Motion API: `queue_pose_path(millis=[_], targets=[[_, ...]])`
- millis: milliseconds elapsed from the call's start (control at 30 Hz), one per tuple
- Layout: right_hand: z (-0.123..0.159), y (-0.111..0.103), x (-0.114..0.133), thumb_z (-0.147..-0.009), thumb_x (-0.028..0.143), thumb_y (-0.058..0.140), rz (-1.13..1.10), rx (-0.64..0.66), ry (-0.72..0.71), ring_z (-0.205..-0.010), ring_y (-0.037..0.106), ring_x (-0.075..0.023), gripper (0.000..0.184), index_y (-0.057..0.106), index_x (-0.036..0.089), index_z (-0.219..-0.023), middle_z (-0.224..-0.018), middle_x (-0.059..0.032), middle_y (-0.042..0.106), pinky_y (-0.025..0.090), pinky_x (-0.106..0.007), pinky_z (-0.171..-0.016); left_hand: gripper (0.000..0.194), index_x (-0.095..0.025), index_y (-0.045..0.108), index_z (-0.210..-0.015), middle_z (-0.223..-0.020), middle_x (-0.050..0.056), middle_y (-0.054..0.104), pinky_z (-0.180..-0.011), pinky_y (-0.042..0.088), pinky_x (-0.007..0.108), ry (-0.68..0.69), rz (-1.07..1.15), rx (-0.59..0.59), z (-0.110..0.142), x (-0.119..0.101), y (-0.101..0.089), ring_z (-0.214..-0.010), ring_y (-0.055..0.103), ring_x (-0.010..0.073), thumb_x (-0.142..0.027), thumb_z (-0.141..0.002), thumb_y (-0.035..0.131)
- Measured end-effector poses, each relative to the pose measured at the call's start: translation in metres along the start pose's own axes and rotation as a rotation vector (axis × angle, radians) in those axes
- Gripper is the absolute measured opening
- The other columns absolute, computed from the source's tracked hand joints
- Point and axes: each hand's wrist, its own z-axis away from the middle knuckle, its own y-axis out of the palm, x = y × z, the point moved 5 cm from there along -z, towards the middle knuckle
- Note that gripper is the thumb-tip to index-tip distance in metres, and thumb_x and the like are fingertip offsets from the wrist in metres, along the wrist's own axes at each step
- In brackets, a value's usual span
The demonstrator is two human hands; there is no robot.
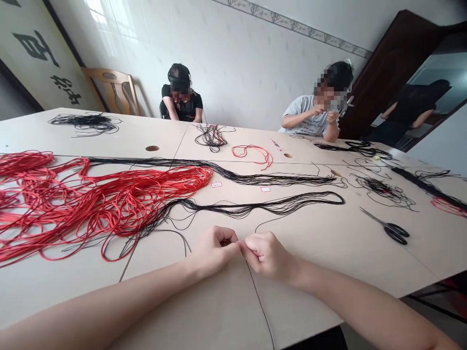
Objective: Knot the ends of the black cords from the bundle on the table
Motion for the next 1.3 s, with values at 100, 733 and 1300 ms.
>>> queue_pose_path(millis=[100, 733, 1300], targets=[[-0.001, -0.003, -0.001, -0.088, 0.025, 0.038, 0.036, 0.005, 0.005, -0.045, 0.019, -0.0083, 0.038, 0.018, 0.020, -0.056, -0.050, 0.0044, 0.027, 0.016, -0.027, -0.046, 0.015, -0.014, 0.051, -0.053, -0.046, -0.005, 0.040, -0.046, 0.024, 0.021, -0.013, 0.000, -0.005, 0.000, -0.001, -0.001, -0.047, 0.034, 0.0079, -0.020, -0.067, 0.046], [0.017, 0.001, 0.013, -0.074, 0.026, 0.069, -1.352, 0.375, 0.658, -0.078, 0.063, -0.0137, 0.050, 0.042, 0.019, -0.116, -0.098, -0.0067, 0.060, 0.047, -0.030, -0.074, 0.012, -0.016, 0.050, -0.065, -0.050, -0.003, 0.047, -0.051, 0.034, 0.021, -0.084, 0.575, -0.144, -0.009, 0.017, -0.006, -0.051, 0.042, 0.0089, -0.023, -0.075, 0.052], [0.012, -0.064, -0.114, -0.086, 0.039, 0.053, -1.655, 0.103, 0.641, -0.040, 0.011, -0.0039, 0.031, 0.042, 0.017, -0.067, -0.050, 0.0097, 0.016, 0.013, -0.018, -0.039, 0.006, -0.017, 0.049, -0.062, -0.042, -0.006, 0.037, -0.039, 0.012, 0.020, -0.219, 0.592, -0.118, -0.012, 0.023, -0.020, -0.040, 0.022, 0.0058, -0.023, -0.064, 0.047]])
